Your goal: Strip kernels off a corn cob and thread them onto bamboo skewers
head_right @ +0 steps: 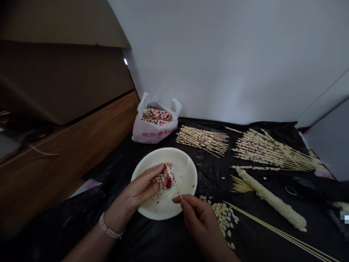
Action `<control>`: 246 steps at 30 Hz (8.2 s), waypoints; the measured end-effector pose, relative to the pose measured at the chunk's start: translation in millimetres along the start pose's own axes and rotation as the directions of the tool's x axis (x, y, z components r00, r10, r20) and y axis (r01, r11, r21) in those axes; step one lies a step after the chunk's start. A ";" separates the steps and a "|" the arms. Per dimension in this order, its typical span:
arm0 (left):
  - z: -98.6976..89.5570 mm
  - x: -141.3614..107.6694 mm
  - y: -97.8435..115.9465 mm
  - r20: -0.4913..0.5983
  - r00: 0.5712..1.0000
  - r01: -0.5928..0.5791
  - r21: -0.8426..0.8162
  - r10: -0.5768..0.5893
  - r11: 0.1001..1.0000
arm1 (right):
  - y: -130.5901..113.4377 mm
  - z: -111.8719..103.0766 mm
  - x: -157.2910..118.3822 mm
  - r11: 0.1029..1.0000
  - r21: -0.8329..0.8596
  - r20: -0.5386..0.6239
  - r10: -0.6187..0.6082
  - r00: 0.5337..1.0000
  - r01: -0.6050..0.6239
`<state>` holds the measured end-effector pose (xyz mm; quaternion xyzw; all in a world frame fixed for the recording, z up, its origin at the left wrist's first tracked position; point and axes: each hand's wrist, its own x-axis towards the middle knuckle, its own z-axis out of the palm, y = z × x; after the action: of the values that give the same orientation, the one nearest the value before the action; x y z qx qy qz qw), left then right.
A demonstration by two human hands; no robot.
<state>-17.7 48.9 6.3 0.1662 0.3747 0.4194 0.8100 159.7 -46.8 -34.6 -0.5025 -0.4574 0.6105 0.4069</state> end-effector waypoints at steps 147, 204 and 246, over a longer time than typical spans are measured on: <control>11.3 -2.6 -15.8 -0.063 0.934 -0.330 0.217 0.350 0.919 | -9.9 10.8 -5.4 0.999 -0.042 0.053 0.006 0.999 -0.004; 60.3 -3.5 -32.1 -0.276 0.827 -0.501 0.032 0.489 0.865 | -12.1 54.5 -26.4 0.993 0.100 -0.040 -0.065 0.997 0.068; 25.4 5.0 -5.0 -0.150 0.822 -0.485 0.321 0.550 0.813 | -43.7 -7.3 3.3 0.833 -0.507 -0.001 -0.258 0.966 0.222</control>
<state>5.9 51.1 17.9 0.3198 0.4615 0.5869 0.5833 168.0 -31.6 6.3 -0.5506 -0.6453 0.3965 0.3510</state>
